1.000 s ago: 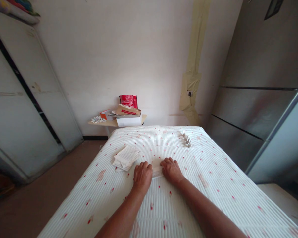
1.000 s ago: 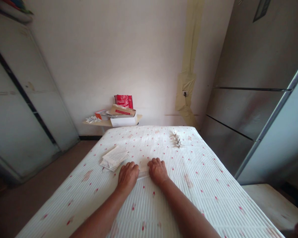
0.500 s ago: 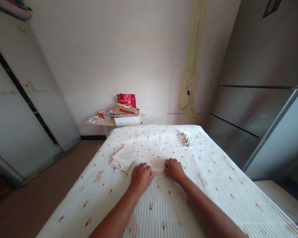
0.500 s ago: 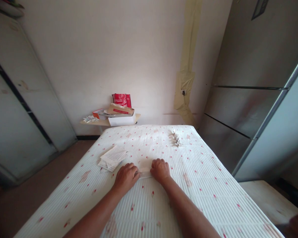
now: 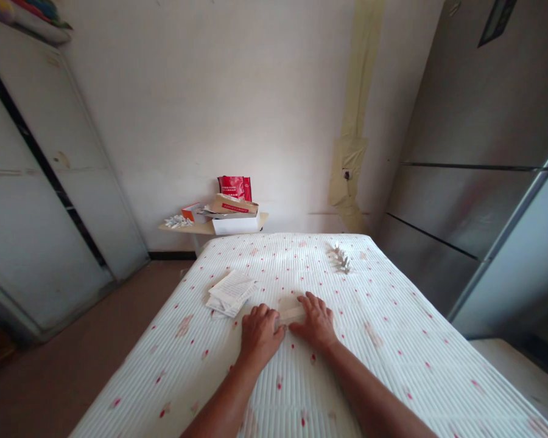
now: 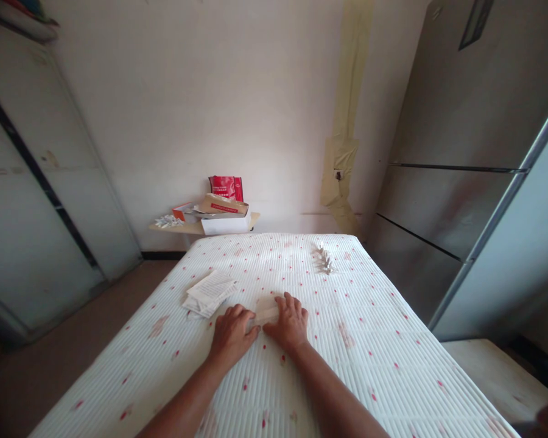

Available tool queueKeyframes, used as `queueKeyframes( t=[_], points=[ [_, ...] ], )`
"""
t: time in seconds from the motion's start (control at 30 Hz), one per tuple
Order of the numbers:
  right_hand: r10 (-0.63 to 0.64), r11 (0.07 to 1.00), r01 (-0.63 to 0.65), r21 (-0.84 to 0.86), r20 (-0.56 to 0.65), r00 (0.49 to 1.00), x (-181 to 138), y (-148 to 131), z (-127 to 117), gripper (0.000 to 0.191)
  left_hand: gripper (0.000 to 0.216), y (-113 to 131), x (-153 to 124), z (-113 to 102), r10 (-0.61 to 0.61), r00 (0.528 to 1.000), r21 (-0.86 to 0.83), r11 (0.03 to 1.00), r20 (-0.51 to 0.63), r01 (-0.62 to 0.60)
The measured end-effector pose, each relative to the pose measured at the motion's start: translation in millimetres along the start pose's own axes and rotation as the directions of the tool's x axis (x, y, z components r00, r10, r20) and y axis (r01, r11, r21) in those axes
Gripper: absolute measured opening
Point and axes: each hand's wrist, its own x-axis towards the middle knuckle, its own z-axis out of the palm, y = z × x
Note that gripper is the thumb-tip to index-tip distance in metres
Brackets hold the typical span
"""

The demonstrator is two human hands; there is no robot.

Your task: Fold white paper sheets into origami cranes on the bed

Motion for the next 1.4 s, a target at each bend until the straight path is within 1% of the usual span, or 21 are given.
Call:
queueKeyframes(
  t=[0.17, 0.43, 0.53, 0.67, 0.9, 0.97, 1.03, 1.13, 1.17, 1.23, 1.3, 1.4],
  points=[
    [-0.024, 1.000, 0.024, 0.012, -0.011, 1.000, -3.4, -4.6, 3.5, 0.063, 0.023, -0.2, -0.5, -0.4, -0.002, 1.000, -0.006, 1.000, 0.011, 0.002],
    [0.040, 0.997, -0.040, 0.066, -0.004, 0.999, 0.2, -1.1, 1.6, 0.066, 0.024, -3.6, 0.7, 4.9, 0.010, 1.000, -0.030, 0.999, -0.029, -0.011],
    [0.063, 0.994, -0.063, 0.089, 0.009, 0.998, 1.0, 2.9, -2.8, 0.066, 0.024, -4.7, 0.9, 6.4, 0.010, 0.999, -0.035, 0.999, -0.036, -0.012],
    [0.053, 0.991, -0.055, 0.119, 0.017, 0.998, 2.7, 9.7, -6.2, 0.069, 0.024, -4.4, 0.7, 5.9, 0.007, 0.999, -0.025, 1.000, -0.034, -0.008],
    [0.005, 0.978, -0.004, 0.208, -0.002, 1.000, 11.3, 26.7, 1.4, 0.071, 0.024, -4.4, 0.6, 4.5, 0.004, 1.000, -0.024, 1.000, -0.031, -0.004],
    [-0.009, 0.966, 0.017, 0.258, -0.031, 0.999, 13.4, 31.8, 1.8, 0.069, 0.024, -4.5, 0.8, 4.4, 0.003, 1.000, -0.028, 1.000, -0.031, -0.003],
    [-0.030, 0.942, 0.065, 0.330, -0.109, 0.994, 13.8, 34.4, -0.7, 0.062, 0.024, -3.9, 0.8, 3.7, -0.004, 1.000, -0.030, 1.000, -0.021, 0.003],
    [-0.095, 0.865, 0.211, 0.456, -0.263, 0.960, 10.2, 30.1, -7.8, 0.044, 0.024, -2.3, 0.9, 2.4, -0.026, 1.000, -0.031, 0.999, 0.000, 0.026],
    [-0.132, 0.832, 0.260, 0.490, -0.280, 0.951, 8.0, 26.4, -10.0, 0.039, 0.024, -1.9, 0.9, 2.1, -0.031, 1.000, -0.033, 0.999, 0.004, 0.031],
    [-0.238, 0.793, 0.333, 0.510, -0.244, 0.940, 3.1, 17.5, -12.5, 0.032, 0.025, -1.6, 1.4, 2.2, -0.033, 0.999, -0.039, 0.999, 0.003, 0.033],
    [-0.317, 0.827, 0.357, 0.435, -0.165, 0.934, -1.1, 9.4, -11.9, 0.028, 0.026, -2.1, 2.3, 2.9, -0.036, 0.999, -0.049, 0.998, 0.004, 0.036],
    [-0.340, 0.898, 0.335, 0.286, -0.032, 0.940, -3.3, 3.8, -7.7, 0.021, 0.027, -3.0, 3.8, 3.7, -0.065, 0.998, -0.066, 0.996, 0.018, 0.066]
  ],
)
